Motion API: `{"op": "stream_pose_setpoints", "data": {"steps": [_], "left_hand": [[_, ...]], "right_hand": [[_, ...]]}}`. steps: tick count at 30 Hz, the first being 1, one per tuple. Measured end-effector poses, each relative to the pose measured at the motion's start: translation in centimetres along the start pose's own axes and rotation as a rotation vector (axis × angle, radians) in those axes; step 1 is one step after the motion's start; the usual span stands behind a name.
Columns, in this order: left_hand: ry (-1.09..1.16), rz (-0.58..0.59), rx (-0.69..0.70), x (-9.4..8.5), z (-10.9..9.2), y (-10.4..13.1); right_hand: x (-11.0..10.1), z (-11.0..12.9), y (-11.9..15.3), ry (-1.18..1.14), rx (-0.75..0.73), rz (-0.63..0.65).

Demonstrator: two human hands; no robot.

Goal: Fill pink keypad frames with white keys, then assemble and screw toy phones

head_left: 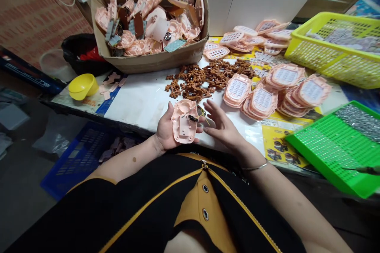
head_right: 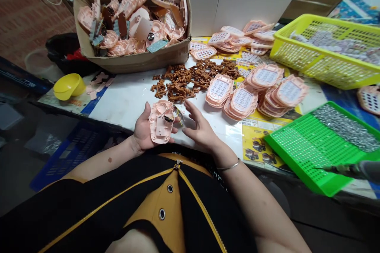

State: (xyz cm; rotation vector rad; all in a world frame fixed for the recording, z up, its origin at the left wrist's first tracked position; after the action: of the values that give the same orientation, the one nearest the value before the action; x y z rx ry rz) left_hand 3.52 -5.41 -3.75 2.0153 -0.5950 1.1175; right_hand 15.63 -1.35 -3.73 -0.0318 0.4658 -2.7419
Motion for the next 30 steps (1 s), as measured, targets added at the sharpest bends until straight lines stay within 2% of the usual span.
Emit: {"op": "stream_pose_setpoints", "data": {"steps": [3, 6, 9, 11, 13, 16, 18, 19, 21, 23, 25, 26, 28, 30], "left_hand": [[-0.026, -0.041, 0.011, 0.2, -0.1, 0.1], [-0.07, -0.132, 0.116, -0.1, -1.1, 0.2], [-0.106, -0.258, 0.182, -0.9, -1.6, -0.2], [-0.109, -0.297, 0.228, -0.9, -1.7, -0.7], [-0.081, -0.262, 0.289, 0.0, -1.8, -1.1], [-0.045, -0.167, 0.27, 1.8, -1.3, -1.5], [-0.051, -0.137, 0.218, 2.6, -0.8, -1.6], [-0.057, -0.136, 0.193, 2.7, -0.6, -1.7], [-0.066, -0.165, 0.126, 2.5, -0.1, -1.8], [-0.058, -0.207, 0.091, 1.9, 0.2, -2.0], [-0.029, -0.206, 0.114, 1.9, 0.0, -2.3], [-0.015, -0.186, 0.137, 2.2, -0.1, -2.4], [-0.008, -0.142, 0.173, 3.0, 0.0, -2.9], [-0.028, -0.135, 0.222, 3.6, 0.1, -3.2]], "right_hand": [[0.9, 0.6, -0.5, 0.066, -0.009, 0.032], [-0.3, 2.7, -0.8, 0.287, -0.095, -0.115], [-1.2, 6.7, -0.2, 0.629, -0.278, -0.257], [-0.3, 9.7, 0.3, 0.885, -0.431, -0.287], [1.4, 11.7, 0.4, 1.088, -0.519, -0.243], [4.3, 12.2, 0.0, 1.203, -0.526, -0.055], [5.4, 12.1, 0.0, 1.147, -0.517, 0.039], [5.4, 12.2, 0.2, 1.094, -0.52, 0.046], [4.2, 12.4, 0.7, 0.97, -0.521, -0.036], [1.5, 11.9, 1.4, 0.821, -0.468, -0.209], [-1.2, 9.4, 1.8, 0.603, -0.288, -0.317], [-1.8, 7.5, 1.9, 0.47, -0.169, -0.317], [-1.5, 4.2, 2.1, 0.23, 0.024, -0.244], [-0.8, 2.7, 2.4, 0.124, 0.093, -0.191]]}}
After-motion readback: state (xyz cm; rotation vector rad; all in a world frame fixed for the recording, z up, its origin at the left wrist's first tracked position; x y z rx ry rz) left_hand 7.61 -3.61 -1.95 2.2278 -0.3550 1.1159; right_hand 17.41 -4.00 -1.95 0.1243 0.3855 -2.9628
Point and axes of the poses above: each hand's wrist, its own y-axis away from the middle knuckle, its own x-axis out of the palm, z = x × y, the point moved 10 cm from there along -y, towards the middle knuckle, and after that the axes turned 11 degrees about -x, right-handed, at the moved point
